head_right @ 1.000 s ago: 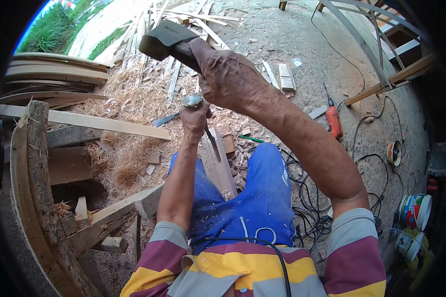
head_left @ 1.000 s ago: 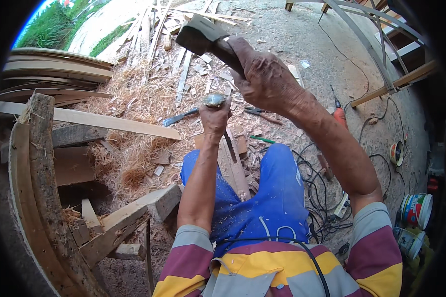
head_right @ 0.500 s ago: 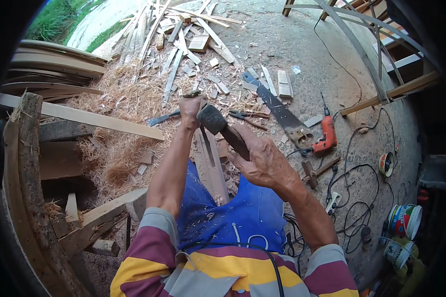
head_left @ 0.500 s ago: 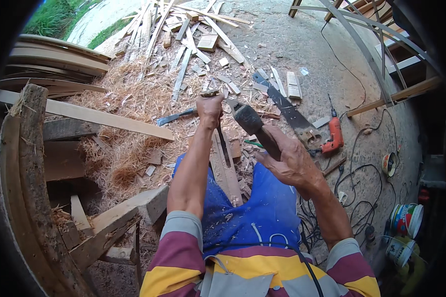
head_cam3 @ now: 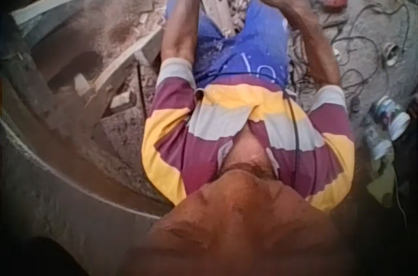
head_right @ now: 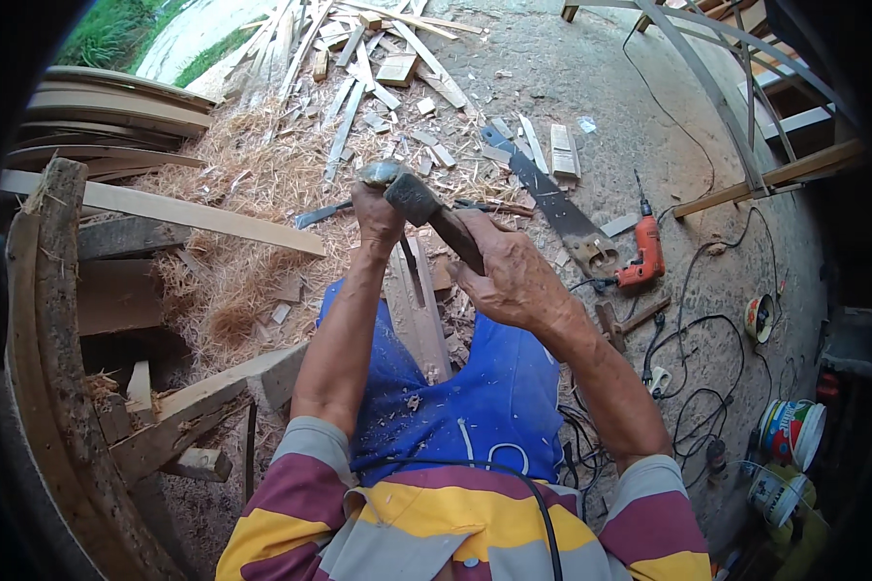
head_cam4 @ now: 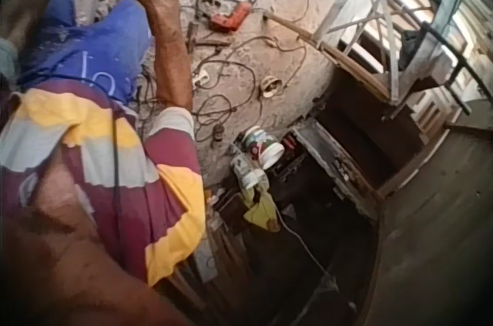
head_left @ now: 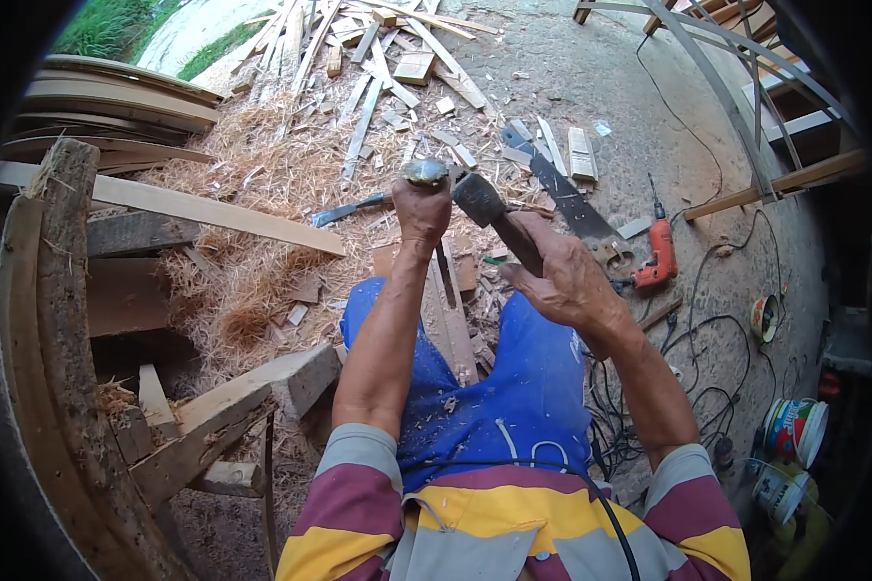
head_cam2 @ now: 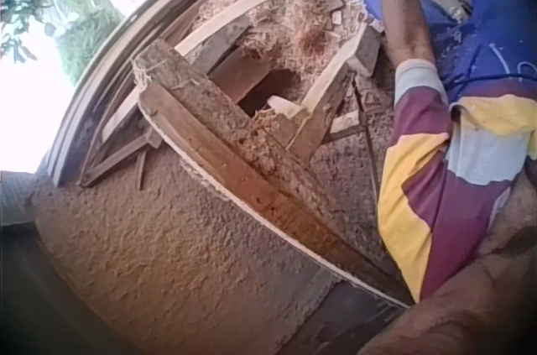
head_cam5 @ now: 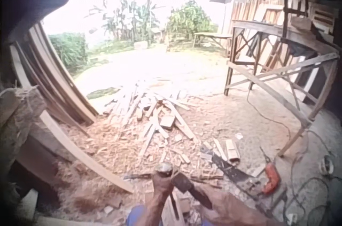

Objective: The person uses a chisel and a hammer to carve a rectangular opening into a piece of wood. They strike the chisel with the hammer repeatedly and remove the loosened wood shavings from the hole by hand.

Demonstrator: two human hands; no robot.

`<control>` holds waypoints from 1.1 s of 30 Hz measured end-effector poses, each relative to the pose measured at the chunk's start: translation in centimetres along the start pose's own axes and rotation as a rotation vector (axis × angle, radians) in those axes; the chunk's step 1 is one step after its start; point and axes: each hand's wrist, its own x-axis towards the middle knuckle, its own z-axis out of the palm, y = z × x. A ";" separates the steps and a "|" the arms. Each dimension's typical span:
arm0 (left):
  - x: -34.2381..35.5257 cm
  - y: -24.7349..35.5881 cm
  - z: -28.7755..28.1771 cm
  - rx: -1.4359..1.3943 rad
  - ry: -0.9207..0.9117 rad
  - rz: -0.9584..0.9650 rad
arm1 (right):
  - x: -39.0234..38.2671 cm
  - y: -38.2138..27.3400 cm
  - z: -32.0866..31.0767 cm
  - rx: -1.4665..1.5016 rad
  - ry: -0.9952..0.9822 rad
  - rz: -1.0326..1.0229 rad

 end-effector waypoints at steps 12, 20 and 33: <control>-3.1 2.1 0.2 0.356 0.055 0.203 | 6.5 -6.1 -2.8 -0.285 0.245 -0.185; -2.4 2.4 -0.6 0.083 -0.051 -0.025 | 1.8 1.1 0.4 -0.229 -0.072 0.005; -0.1 2.8 0.1 0.140 0.050 -0.126 | -4.4 -1.8 0.9 0.196 0.113 0.137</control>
